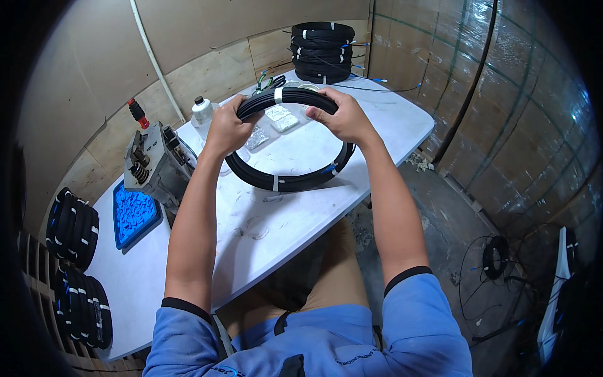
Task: Applying white tape markers and inspecting connections on a coiled black cable harness.
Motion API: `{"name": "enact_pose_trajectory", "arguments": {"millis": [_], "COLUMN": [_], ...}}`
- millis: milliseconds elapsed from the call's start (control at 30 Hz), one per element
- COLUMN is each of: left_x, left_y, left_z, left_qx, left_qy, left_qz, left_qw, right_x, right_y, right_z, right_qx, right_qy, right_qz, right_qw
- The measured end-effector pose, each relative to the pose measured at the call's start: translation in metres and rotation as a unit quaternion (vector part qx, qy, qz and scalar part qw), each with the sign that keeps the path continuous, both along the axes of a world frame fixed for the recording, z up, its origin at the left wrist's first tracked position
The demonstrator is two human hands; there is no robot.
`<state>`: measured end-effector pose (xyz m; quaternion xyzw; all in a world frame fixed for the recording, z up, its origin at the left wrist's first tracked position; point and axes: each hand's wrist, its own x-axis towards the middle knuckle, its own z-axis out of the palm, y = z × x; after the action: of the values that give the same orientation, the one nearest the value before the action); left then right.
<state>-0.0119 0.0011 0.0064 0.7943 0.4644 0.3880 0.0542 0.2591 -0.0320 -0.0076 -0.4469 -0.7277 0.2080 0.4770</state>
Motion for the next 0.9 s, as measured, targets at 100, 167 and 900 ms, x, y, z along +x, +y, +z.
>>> {"name": "enact_pose_trajectory", "arguments": {"millis": [100,167,900], "left_x": [-0.011,-0.021,-0.045], "left_y": [0.001,0.005,-0.023], "left_z": [-0.014,-0.045,-0.098], "left_qx": [0.025,-0.019,-0.221], "left_qy": [-0.084,-0.227,-0.461], "left_qz": [-0.084,-0.094,-0.034], "left_qw": [0.993,0.969,0.859], "right_x": [-0.002,0.000,-0.024], "right_y": [-0.003,0.001,0.011], "right_z": [-0.002,-0.011,-0.108], "right_qx": [0.006,0.029,-0.232], "right_qy": [0.010,0.025,0.445], "right_qz": [-0.024,-0.024,-0.056], "right_qw": [1.000,0.999,0.863]}}
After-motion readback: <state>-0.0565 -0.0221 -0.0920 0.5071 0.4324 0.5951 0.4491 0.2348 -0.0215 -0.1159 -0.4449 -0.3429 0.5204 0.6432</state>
